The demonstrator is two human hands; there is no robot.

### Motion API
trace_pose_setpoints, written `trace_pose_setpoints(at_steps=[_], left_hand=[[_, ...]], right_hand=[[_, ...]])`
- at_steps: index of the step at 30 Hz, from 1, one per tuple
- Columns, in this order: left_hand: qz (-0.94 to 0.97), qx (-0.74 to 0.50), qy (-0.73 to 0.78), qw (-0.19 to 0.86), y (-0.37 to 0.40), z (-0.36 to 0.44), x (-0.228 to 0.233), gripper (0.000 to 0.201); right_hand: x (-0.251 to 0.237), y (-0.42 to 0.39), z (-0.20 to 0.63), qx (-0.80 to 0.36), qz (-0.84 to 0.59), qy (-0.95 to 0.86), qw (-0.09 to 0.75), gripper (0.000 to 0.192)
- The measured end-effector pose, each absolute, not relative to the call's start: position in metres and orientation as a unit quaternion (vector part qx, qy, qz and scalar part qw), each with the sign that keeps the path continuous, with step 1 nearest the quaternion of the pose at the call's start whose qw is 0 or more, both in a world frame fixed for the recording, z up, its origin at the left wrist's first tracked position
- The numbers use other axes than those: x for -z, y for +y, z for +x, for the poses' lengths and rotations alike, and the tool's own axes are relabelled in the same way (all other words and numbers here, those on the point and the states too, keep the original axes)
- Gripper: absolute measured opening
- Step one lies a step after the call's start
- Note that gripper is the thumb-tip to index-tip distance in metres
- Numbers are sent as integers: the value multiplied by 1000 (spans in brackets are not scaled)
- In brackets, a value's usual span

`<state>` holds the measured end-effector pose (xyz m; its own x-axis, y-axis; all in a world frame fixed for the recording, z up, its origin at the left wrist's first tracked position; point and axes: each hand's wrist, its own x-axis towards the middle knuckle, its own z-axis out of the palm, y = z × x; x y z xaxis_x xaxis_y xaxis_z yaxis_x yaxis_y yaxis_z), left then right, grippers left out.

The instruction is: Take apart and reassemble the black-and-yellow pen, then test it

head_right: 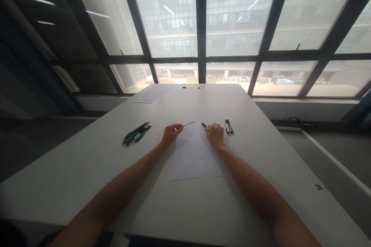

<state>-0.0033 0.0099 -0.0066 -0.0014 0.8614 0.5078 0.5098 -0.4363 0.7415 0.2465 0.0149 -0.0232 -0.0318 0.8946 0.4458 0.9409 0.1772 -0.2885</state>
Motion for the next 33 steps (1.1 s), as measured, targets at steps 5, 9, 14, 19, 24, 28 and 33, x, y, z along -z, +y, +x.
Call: trace_pose_setpoints(at_steps=[5, 9, 14, 19, 24, 28, 33], left_hand=[[684, -503, 501, 168, 10, -4, 7, 18], [684, -504, 501, 163, 10, -4, 7, 18], [684, -505, 502, 157, 11, -5, 8, 18], [676, -515, 504, 151, 12, -5, 8, 19], [675, -518, 505, 146, 12, -5, 9, 19], [671, -517, 511, 146, 12, -5, 8, 20], [670, -519, 508, 151, 9, -3, 6, 19]], right_hand=[[23, 17, 247, 30, -657, -707, 260, 14], [26, 19, 248, 27, -656, -701, 279, 13], [28, 22, 250, 30, -629, -688, 361, 12], [27, 25, 251, 8, -579, -661, 477, 10], [24, 25, 248, -72, -494, -658, 564, 10], [21, 22, 244, -120, -444, -649, 606, 12], [15, 17, 244, -153, -423, -637, 626, 34]])
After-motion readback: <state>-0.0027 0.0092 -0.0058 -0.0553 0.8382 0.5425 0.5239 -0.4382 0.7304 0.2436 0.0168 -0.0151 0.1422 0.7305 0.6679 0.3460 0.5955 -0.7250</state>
